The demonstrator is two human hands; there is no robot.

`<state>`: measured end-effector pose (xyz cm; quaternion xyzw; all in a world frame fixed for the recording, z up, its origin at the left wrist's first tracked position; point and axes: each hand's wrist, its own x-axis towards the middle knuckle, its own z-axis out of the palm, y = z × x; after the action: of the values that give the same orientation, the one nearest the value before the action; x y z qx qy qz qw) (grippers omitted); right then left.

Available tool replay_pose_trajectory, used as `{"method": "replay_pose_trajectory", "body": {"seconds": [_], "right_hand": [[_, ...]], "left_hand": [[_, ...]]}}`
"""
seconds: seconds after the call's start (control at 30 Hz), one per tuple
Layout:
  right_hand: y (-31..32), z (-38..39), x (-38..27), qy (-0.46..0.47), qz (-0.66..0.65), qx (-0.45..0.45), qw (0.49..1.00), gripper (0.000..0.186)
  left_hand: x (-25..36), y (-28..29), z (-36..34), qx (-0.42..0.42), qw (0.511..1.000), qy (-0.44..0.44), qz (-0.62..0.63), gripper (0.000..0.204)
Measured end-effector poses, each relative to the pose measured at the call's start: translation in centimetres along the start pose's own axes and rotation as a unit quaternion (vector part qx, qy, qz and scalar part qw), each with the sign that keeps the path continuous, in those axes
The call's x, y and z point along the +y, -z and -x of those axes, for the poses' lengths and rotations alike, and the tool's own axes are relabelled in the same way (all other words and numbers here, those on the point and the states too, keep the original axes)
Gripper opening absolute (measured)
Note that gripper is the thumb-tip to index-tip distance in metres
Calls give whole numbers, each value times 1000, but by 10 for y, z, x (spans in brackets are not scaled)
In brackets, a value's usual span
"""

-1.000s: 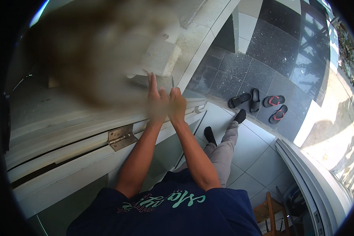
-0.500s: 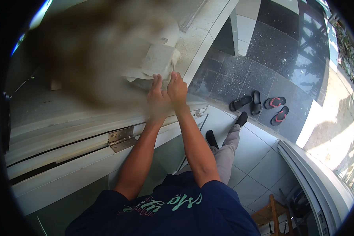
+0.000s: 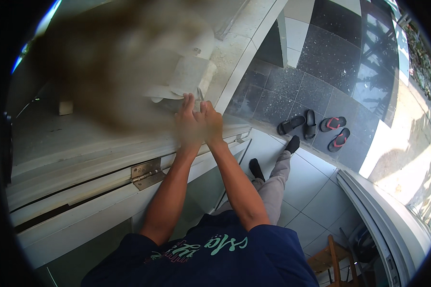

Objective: Trim and refine a dental plaster model using a hand tool and a model trimmer machine.

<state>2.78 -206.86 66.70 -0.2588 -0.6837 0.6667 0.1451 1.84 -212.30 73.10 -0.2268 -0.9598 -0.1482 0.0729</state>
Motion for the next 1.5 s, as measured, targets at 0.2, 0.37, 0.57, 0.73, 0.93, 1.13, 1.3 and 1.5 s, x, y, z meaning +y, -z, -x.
{"method": "replay_pose_trajectory", "body": {"seconds": [0.2, 0.37, 0.57, 0.73, 0.93, 1.13, 1.3, 1.5], "right_hand": [[13, -20, -19, -8, 5, 83, 996, 45], [7, -16, -3, -54, 4, 10, 998, 43], [17, -35, 1, 13, 24, 88, 996, 44], [22, -44, -17, -106, -6, 13, 994, 48], [25, -53, -13, -125, -127, 28, 984, 52], [-21, 29, 30, -143, -206, -17, 968, 49], [-29, 33, 22, -1, -110, -9, 994, 40], [-21, 12, 6, 77, -56, 69, 993, 42]], "left_hand": [[-2, -1, 2, -7, 1000, -7, -2, 52], [-1, -2, 2, -25, 1000, 13, 2, 52], [2, -1, 2, -32, 999, 28, -2, 53], [-2, -1, 3, -8, 1000, -7, -3, 54], [-7, -1, 1, 8, 1000, -29, 4, 52], [-5, -1, -1, 12, 998, 40, 56, 47], [-1, -6, -2, 32, 997, 42, 60, 46], [0, -3, -3, -22, 993, 90, 71, 47]]}}
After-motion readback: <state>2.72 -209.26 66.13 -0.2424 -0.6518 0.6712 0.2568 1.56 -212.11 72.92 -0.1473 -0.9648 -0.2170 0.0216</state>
